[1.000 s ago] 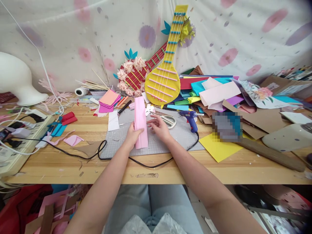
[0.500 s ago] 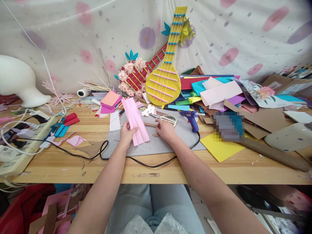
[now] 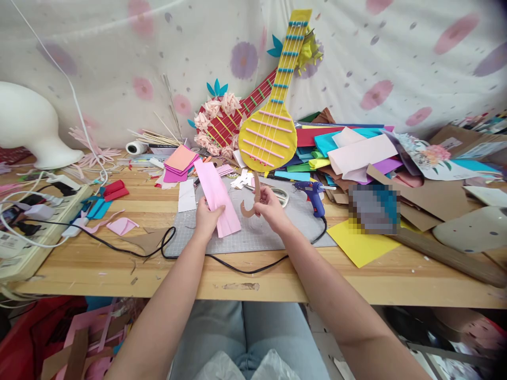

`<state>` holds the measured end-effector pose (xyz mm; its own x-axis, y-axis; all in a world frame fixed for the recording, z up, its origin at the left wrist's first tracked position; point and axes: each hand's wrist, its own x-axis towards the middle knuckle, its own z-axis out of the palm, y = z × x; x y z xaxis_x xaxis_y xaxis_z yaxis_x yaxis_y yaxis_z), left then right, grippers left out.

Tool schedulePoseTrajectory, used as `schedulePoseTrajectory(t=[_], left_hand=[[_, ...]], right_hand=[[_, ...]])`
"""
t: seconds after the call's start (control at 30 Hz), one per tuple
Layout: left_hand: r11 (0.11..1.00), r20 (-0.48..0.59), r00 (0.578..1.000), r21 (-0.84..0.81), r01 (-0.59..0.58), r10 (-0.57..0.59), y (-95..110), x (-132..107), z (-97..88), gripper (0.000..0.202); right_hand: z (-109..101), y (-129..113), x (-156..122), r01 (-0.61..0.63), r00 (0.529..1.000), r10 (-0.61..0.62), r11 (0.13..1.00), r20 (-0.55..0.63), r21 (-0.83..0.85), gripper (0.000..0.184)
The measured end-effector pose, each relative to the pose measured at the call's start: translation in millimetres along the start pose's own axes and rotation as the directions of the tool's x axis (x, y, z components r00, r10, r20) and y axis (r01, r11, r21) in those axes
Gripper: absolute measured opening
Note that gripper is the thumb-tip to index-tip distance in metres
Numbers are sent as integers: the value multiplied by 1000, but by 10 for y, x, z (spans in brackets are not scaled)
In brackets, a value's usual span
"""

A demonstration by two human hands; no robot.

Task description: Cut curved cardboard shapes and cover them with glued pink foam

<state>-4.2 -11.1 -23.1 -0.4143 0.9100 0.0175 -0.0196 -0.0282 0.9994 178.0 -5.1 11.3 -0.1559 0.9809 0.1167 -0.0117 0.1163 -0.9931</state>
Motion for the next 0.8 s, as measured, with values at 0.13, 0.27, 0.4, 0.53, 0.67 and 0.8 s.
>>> schedulePoseTrajectory(t=[0.13,0.27,0.4,0.53,0.67,0.8], left_hand=[[990,-70,992,97,-98,105,-10,-17,38,44],[996,21,998,-70,-50,51,27,-89,129,35],[951,120,988,-280,131,-101,100,-149,187,26],[887,198,961,-384,257,-193,170,-185,181,18],[914,318,944,-353,202,-87,196,-227,189,30],[954,282,958,-275,123,-42,153,-229,221,41]], right_hand=[[261,11,-81,43,996,-20,954,82,-295,33],[444,70,-73,60,993,-25,948,115,-312,33],[461,154,1,35,977,-20,997,212,-70,45],[395,146,2,41,973,-13,992,230,-119,44],[372,71,-65,189,972,-105,880,209,-437,22],[399,69,-105,285,951,-130,722,280,-631,20]])
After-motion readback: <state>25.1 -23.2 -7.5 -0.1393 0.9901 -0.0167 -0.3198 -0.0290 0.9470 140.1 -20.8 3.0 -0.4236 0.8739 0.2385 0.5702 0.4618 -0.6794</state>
